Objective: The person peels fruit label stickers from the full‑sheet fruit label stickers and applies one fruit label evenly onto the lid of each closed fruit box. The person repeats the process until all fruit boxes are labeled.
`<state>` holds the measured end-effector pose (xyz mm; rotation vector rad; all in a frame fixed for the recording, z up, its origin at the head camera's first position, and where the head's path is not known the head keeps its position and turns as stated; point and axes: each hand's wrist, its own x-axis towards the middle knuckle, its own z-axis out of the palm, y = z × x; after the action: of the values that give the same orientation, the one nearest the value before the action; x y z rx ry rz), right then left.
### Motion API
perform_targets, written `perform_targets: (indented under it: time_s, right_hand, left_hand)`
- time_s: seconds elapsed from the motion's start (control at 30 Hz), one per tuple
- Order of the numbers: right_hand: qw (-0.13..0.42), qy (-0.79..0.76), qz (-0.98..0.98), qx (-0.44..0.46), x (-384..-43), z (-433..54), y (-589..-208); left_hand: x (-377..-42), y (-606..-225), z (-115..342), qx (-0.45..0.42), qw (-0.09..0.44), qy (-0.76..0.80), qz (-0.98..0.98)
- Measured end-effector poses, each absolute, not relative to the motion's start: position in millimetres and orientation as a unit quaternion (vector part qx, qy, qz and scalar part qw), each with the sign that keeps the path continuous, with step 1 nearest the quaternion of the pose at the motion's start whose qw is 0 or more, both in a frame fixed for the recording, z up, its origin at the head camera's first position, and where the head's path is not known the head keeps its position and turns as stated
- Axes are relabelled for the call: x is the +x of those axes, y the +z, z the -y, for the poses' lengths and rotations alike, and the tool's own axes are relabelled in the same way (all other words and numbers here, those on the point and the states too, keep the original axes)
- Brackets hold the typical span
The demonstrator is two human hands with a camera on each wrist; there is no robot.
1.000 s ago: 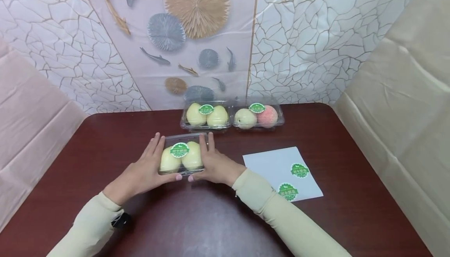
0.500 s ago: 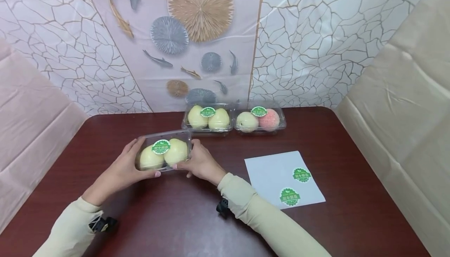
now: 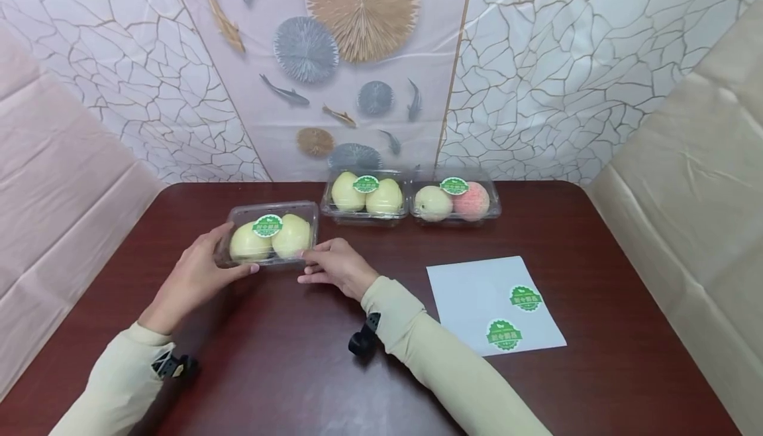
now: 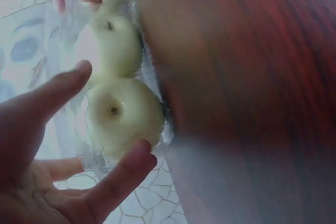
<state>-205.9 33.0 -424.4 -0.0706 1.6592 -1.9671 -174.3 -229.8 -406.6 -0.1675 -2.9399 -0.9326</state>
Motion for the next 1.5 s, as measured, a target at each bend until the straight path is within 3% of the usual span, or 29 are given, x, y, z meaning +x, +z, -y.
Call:
perform_targets:
  time_s: [0.23, 0.47, 1.0, 1.23, 1.5]
  right_hand:
    - [0.306, -0.73, -0.611, -0.006, -215, -27, -421]
    - [0.274, -0.746, -0.606, 0.028, -219, -17, -426]
    - [0.196, -0.797, -0.566, 0.08, -245, 0, -434]
    - [0.16, -0.875, -0.437, 0.137, -252, 4, -434]
    - [0.183, -0.879, -0.426, 0.112, -250, -1, -436]
  left_hand:
    - [-178, -401, 246, 0.082, -0.087, -0.594, 0.796]
    - [-186, -413, 265, 0.137, -0.18, -0.688, 0.69]
    - [-230, -427, 243, 0.184, -0.071, -0.694, 0.693]
    - [-247, -427, 225, 0.24, -0.062, -0.763, 0.597]
    - [-256, -428, 219, 0.262, -0.075, -0.839, 0.471]
